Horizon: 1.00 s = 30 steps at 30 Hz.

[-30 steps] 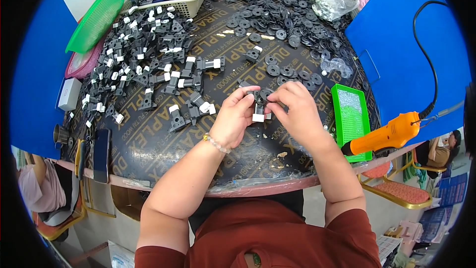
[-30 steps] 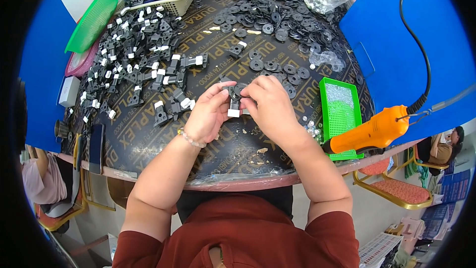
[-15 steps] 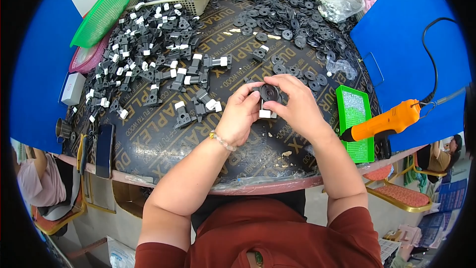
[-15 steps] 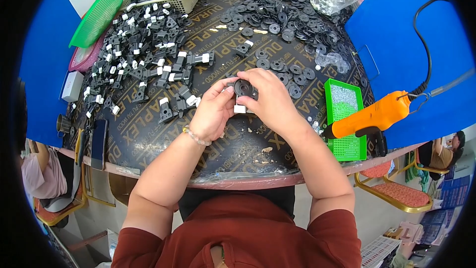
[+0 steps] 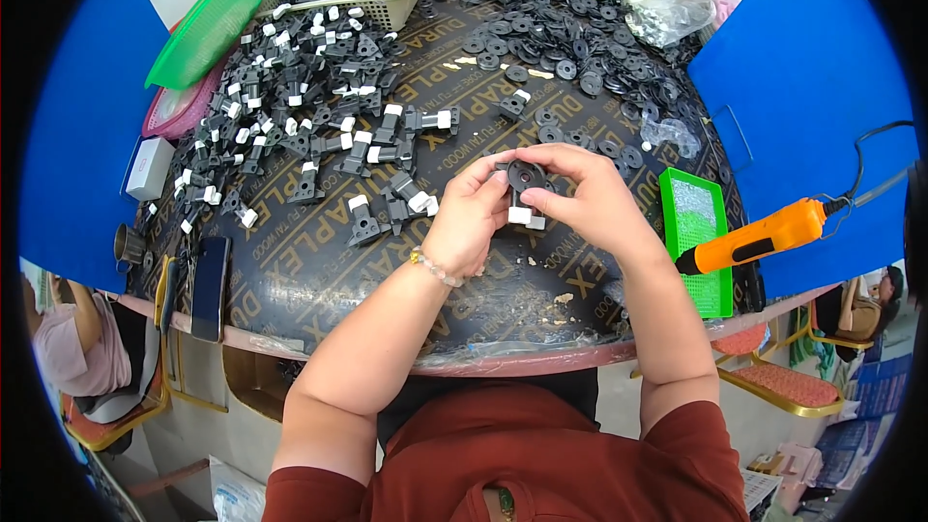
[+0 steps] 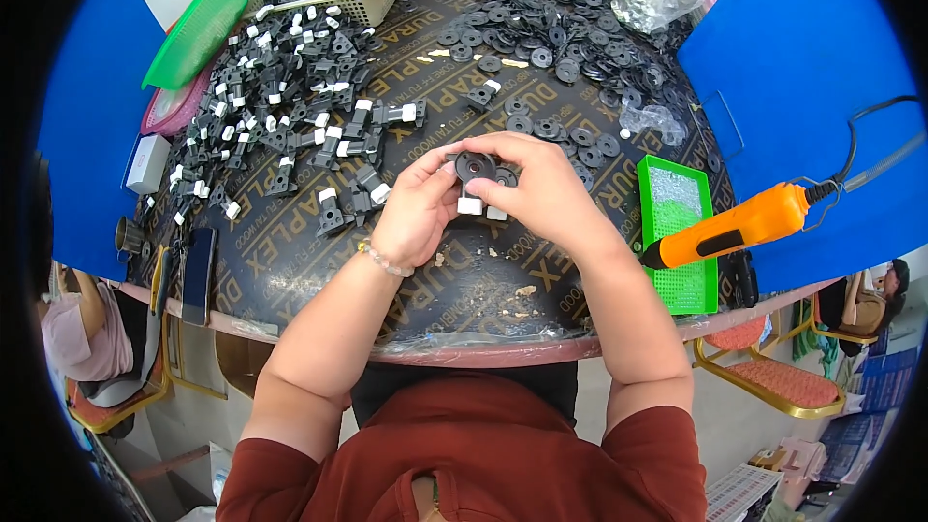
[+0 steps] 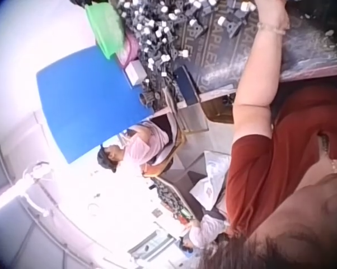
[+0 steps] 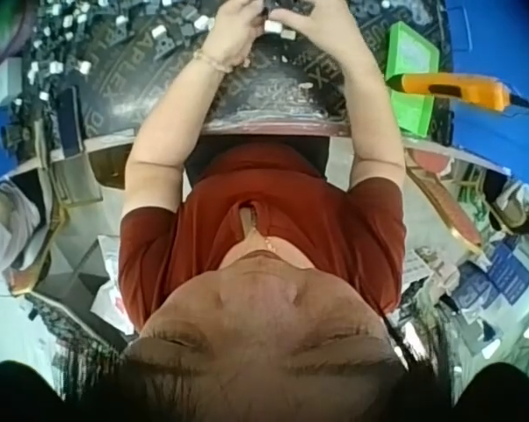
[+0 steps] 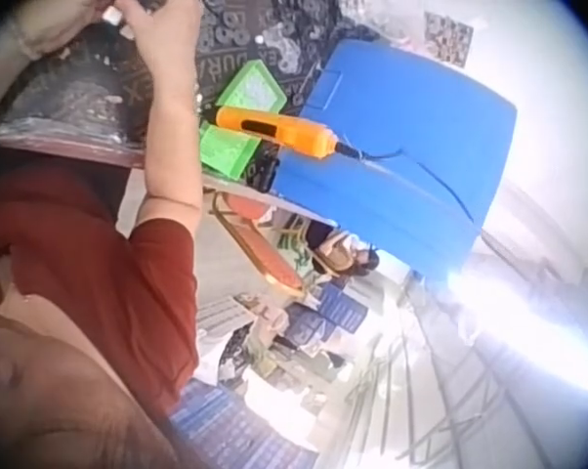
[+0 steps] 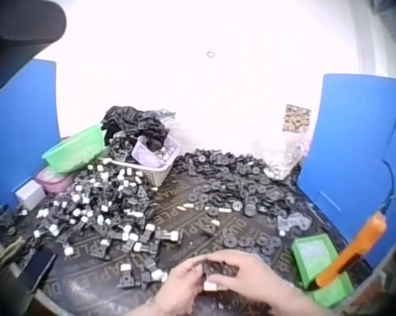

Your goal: Assembling small black and white plastic pieces into circular components at a factory workbench.

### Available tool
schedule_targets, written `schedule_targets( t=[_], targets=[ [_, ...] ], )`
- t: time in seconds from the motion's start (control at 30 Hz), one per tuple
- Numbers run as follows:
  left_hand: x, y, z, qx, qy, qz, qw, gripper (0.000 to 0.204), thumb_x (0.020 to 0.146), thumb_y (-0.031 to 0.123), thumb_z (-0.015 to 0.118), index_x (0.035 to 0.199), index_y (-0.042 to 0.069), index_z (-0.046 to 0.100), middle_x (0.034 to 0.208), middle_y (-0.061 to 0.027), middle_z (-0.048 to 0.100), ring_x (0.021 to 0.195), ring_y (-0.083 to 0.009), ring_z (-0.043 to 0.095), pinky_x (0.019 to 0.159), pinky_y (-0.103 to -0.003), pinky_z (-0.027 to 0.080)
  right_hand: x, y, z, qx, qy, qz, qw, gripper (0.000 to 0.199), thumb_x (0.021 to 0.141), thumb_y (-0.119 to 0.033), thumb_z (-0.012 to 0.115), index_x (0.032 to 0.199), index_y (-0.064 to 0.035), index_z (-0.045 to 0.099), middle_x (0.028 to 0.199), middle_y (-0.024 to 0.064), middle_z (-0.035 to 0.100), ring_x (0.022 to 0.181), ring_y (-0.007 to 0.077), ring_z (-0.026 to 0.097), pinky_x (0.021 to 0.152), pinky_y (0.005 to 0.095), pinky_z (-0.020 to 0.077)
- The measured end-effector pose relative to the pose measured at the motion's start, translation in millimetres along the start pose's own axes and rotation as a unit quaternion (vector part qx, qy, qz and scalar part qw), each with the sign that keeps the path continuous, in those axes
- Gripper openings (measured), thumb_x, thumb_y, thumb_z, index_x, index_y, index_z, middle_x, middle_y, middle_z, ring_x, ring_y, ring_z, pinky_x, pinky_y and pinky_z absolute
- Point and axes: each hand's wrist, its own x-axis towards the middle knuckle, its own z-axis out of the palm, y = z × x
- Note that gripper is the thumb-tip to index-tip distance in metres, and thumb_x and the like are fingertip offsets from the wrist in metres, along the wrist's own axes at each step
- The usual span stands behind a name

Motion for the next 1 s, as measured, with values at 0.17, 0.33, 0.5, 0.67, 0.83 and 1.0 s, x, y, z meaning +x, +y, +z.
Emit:
schedule_targets(
  t=[0.17, 0.33, 0.5, 0.67, 0.83, 1.0],
  targets=[
    [3.8, 6.6, -4.3, 0.003, -0.013, 0.001, 1.0, 0.038, 0.102, 0.007, 0.044, 0.14, 0.004, 0.047, 0.118, -0.0095, 0.063, 0.102, -0.0163, 0.065, 0.086, -0.032, 0.055, 5.3, 4.6, 0.5, -0.046, 0.02, -0.044, 0.998, 0.045, 0.076, -0.006, 0.075, 0.119, -0.0031, 0.066, 0.117, 0.0141, 0.067, 0.107, 0.0258, 0.065, 0.093, 0.0334, 0.051],
    [12.8, 13.4, -17.2, 0.613, 0.13, 0.315, 0.713, 0.051, 0.085, 0.012, 0.067, 0.134, 0.009, 0.054, 0.108, -0.0116, 0.062, 0.102, -0.0287, 0.059, 0.091, -0.042, 0.045, 22.1, 39.7, -6.9, -0.169, 0.194, -0.052, 0.965, 0.044, 0.076, -0.008, 0.074, 0.119, -0.0024, 0.066, 0.119, 0.0156, 0.066, 0.105, 0.0276, 0.067, 0.092, 0.0349, 0.0519],
    [10.0, 4.3, -22.5, 0.798, 0.103, 0.255, 0.537, 0.044, 0.081, 0.024, 0.074, 0.122, 0.013, 0.065, 0.109, -0.0067, 0.065, 0.112, -0.026, 0.055, 0.098, -0.043, 0.036, 42.2, 59.7, 6.0, -0.208, 0.149, -0.019, 0.967, 0.04, 0.077, -0.005, 0.07, 0.116, -0.0012, 0.066, 0.113, 0.0155, 0.066, 0.103, 0.0334, 0.064, 0.091, 0.0389, 0.0513],
    [17.3, 18.8, -36.1, 0.756, 0.166, 0.258, 0.578, 0.038, 0.083, 0.017, 0.071, 0.12, 0.01, 0.067, 0.095, -0.0077, 0.069, 0.091, -0.0257, 0.064, 0.087, -0.043, 0.042, 60.4, 75.5, 17.3, -0.248, 0.081, -0.02, 0.965, 0.042, 0.077, -0.007, 0.07, 0.119, -0.0018, 0.066, 0.116, 0.018, 0.065, 0.109, 0.0345, 0.062, 0.097, 0.0403, 0.0491],
    [18.5, 38.0, -26.6, 0.194, 0.101, 0.157, 0.963, 0.046, 0.094, 0.009, 0.059, 0.137, 0.0, 0.049, 0.104, -0.012, 0.071, 0.089, -0.0171, 0.07, 0.076, -0.024, 0.049, 56.4, 70.6, 14.7, -0.214, 0.037, -0.028, 0.976, 0.047, 0.078, -0.011, 0.073, 0.123, -0.002, 0.063, 0.12, 0.0178, 0.064, 0.112, 0.0349, 0.061, 0.099, 0.0394, 0.0473],
    [3.6, 40.0, -15.0, -0.003, -0.016, 0.026, 1.0, 0.041, 0.092, 0.007, 0.059, 0.133, 0.003, 0.052, 0.107, -0.0137, 0.07, 0.088, -0.0205, 0.072, 0.068, -0.026, 0.056, 4.6, 31.9, -17.9, -0.225, 0.154, 0.004, 0.962, 0.023, 0.082, -0.01, 0.072, 0.103, -0.0025, 0.066, 0.099, 0.0164, 0.067, 0.091, 0.0336, 0.067, 0.078, 0.0421, 0.0529]
  ],
)
